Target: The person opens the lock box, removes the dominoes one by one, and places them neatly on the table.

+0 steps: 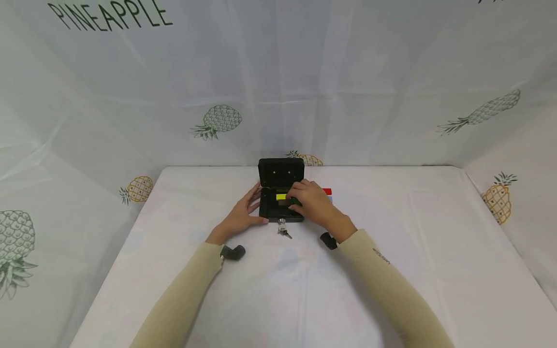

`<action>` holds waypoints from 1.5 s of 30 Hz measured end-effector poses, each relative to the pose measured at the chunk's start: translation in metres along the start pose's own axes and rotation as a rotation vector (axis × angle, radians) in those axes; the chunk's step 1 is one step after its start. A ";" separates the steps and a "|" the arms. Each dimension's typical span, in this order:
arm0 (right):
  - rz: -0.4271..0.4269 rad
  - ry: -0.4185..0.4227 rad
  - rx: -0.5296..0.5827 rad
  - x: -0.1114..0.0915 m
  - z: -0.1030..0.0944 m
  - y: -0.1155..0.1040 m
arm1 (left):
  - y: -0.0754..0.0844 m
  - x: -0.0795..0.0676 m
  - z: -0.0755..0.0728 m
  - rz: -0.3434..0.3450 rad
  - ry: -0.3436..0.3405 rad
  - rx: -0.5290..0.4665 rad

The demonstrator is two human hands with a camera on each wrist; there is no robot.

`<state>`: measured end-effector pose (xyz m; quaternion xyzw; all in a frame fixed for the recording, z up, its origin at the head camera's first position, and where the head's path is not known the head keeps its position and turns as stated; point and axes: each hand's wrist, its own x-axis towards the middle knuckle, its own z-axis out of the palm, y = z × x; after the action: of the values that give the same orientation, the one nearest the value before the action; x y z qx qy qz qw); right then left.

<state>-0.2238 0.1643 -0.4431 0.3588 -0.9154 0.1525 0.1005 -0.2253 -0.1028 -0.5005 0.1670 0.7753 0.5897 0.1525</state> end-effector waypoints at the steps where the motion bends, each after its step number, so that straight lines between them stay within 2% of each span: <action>1: 0.004 -0.012 -0.006 0.001 0.001 -0.001 | 0.000 0.000 0.000 0.003 -0.001 -0.002; 14: 0.113 -0.177 -0.094 0.014 0.015 -0.005 | -0.003 0.001 0.000 0.013 -0.003 -0.008; 27: 0.130 -0.196 -0.147 0.020 0.015 -0.008 | -0.002 0.000 0.000 0.015 0.004 -0.001; 45: 0.163 -0.219 -0.143 0.022 0.020 -0.008 | -0.002 0.000 0.002 0.021 0.012 0.005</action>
<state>-0.2362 0.1380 -0.4533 0.2899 -0.9554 0.0546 0.0125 -0.2244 -0.1021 -0.5033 0.1719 0.7759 0.5903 0.1413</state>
